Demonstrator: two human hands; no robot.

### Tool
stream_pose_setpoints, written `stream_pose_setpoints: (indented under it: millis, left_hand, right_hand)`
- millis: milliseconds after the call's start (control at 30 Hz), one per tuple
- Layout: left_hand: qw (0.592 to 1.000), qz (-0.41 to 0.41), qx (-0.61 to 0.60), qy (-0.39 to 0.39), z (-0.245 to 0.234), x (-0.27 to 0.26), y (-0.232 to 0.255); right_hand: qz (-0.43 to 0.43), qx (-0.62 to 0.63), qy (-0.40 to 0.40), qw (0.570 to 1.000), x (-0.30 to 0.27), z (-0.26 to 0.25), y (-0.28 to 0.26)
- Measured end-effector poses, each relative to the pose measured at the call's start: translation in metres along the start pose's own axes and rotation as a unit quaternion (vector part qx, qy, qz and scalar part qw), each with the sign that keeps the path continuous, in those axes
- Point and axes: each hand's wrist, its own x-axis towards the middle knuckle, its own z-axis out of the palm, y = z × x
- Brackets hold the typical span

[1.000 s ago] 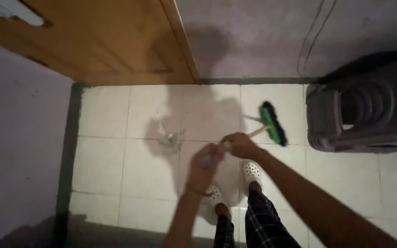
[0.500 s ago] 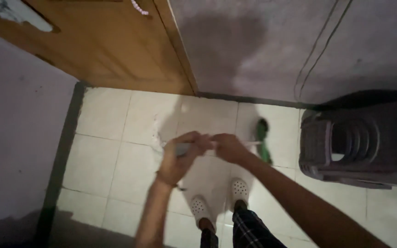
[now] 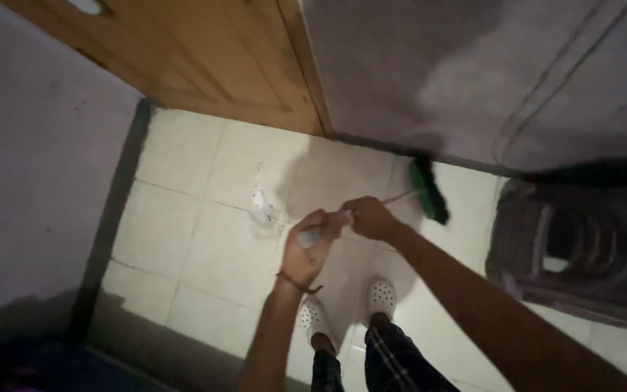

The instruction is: Attempting to fix or reassemble a broom by inserting the handle into the brush head.

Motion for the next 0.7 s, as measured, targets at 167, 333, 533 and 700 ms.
stream_pose_setpoints:
  millis: [167, 333, 533, 700]
  left_hand:
    - [0.995, 0.087, 0.036, 0.013, -0.028, -0.024, 0.060]
    - [0.997, 0.075, 0.033, 0.001, -0.045, -0.034, 0.070]
    - [0.992, 0.064, -0.014, 0.104, -0.032, -0.024, -0.025]
    - [0.985, -0.022, -0.016, 0.168, -0.055, -0.060, 0.014]
  right_hand:
    - [-0.060, 0.081, -0.011, 0.995, 0.021, -0.017, -0.074]
    - [-0.121, 0.062, -0.027, 0.990, 0.027, -0.040, -0.092]
    - [-0.066, 0.051, -0.122, 0.989, 0.049, -0.001, -0.038]
    - [-0.167, 0.041, -0.113, 0.979, 0.060, 0.046, -0.067]
